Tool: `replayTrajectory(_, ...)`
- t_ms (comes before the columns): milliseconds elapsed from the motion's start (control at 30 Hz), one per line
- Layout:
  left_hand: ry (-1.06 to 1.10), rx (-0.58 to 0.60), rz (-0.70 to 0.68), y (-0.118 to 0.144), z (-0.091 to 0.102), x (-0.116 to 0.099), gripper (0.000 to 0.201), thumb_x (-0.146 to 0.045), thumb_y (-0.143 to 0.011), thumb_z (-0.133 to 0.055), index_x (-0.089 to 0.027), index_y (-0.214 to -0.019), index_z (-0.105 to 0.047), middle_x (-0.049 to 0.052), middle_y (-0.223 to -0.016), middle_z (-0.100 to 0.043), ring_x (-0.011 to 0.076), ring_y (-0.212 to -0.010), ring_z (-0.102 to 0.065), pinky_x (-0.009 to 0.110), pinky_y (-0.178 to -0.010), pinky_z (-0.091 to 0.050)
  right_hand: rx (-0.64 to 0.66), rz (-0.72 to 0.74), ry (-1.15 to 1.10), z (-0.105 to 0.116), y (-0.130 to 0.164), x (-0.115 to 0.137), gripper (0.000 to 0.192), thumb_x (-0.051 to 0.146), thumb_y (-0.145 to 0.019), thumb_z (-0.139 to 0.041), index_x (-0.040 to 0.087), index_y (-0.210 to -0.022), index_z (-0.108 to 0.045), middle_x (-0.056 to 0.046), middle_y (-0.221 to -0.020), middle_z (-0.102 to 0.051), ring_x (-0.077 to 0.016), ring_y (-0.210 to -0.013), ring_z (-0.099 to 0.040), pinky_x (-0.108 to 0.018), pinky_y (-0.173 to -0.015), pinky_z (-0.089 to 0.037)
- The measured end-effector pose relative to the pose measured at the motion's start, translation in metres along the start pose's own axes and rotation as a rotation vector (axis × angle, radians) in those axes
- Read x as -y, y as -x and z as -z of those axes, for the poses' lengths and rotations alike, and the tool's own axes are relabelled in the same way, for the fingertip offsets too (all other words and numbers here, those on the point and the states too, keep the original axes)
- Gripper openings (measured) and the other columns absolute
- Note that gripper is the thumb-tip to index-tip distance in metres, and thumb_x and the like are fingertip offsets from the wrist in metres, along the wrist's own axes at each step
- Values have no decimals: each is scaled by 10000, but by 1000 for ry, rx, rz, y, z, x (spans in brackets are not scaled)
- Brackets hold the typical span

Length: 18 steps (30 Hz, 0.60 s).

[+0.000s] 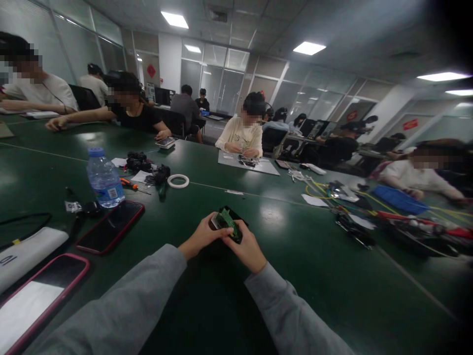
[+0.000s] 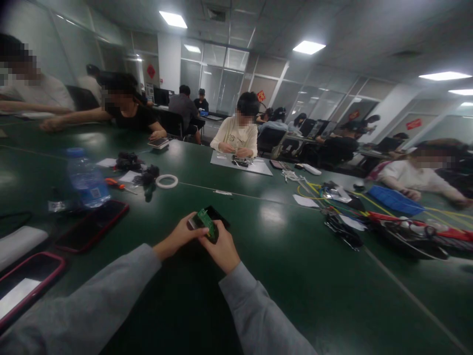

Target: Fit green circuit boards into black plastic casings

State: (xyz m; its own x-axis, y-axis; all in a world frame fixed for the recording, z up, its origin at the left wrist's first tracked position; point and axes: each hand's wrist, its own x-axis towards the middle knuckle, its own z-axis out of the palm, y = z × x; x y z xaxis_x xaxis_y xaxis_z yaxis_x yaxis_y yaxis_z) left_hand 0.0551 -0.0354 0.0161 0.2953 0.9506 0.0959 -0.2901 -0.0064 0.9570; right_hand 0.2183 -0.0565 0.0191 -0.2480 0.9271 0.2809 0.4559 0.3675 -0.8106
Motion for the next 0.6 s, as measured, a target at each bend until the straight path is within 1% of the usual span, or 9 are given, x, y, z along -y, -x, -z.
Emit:
replayTrajectory(100, -2, 40, 2, -2, 2, 3, 400, -339, -660, -786, -158, -984, -636, 70, -943, -664, 197, -896, -613, 311, -816, -445, 13, 11, -9, 5, -1, 1, 377, 439, -800, -655, 181, -1040, -518, -31, -914, -620, -162, -766, -586, -277, -665, -462)
replayTrajectory(200, 20, 85, 35, -10, 14, 13, 428, -414, -717, -730, -135, -1028, -634, 94, -948, -667, 190, -863, -620, 307, -792, -443, -24, -3, 35, 12, -4, 0, 388, 461, -782, -662, 173, -1011, -540, -27, -897, -621, -163, -780, -582, -276, -690, -452)
replayTrajectory(233, 24, 75, 53, -13, 21, 16, 460, -438, -730, -714, -136, -1065, -621, 100, -965, -668, 180, -835, -623, 307, -773, -447, -56, -17, 65, 15, -6, -2, 397, 474, -776, -660, 168, -1001, -544, -28, -884, -620, -164, -777, -580, -277, -691, -448)
replayTrajectory(300, 20, 29, 76, -21, 34, 21, 486, -497, -802, -616, -148, -1139, -584, 123, -1078, -649, 161, -822, -624, 309, -753, -460, -135, -54, 128, 23, -13, -7, 422, 502, -768, -650, 162, -994, -545, -30, -865, -617, -168, -768, -576, -279, -688, -442)
replayTrajectory(367, -3, -21, 105, -29, 46, 24, 475, -507, -836, -569, -133, -1131, -580, 142, -1102, -639, 144, -789, -620, 300, -730, -470, -207, -89, 187, 30, -21, -14, 441, 526, -767, -633, 159, -995, -545, -34, -861, -615, -173, -765, -574, -283, -686, -440)
replayTrajectory(433, 43, -54, 134, -35, 56, 23, 455, -486, -854, -559, -128, -1135, -567, 146, -1109, -633, 139, -792, -622, 304, -748, -487, -256, -104, 248, 35, -32, -23, 443, 536, -765, -620, 156, -982, -551, -45, -873, -611, -183, -780, -574, -289, -692, -441)
replayTrajectory(500, 95, -44, 150, -39, 64, 20, 448, -477, -869, -540, -122, -1142, -558, 150, -1105, -632, 149, -807, -629, 312, -760, -501, -281, -96, 313, 36, -43, -30, 428, 528, -760, -618, 151, -953, -556, -59, -888, -603, -194, -801, -571, -298, -704, -441)
replayTrajectory(600, 148, -14, 180, -43, 73, 15, 466, -485, -877, -520, -115, -1158, -553, 158, -1109, -632, 166, -836, -638, 325, -778, -514, -273, -69, 384, 34, -55, -37, 399, 488, -752, -633, 142, -935, -553, -76, -908, -585, -208, -841, -563, -314, -738, -446)
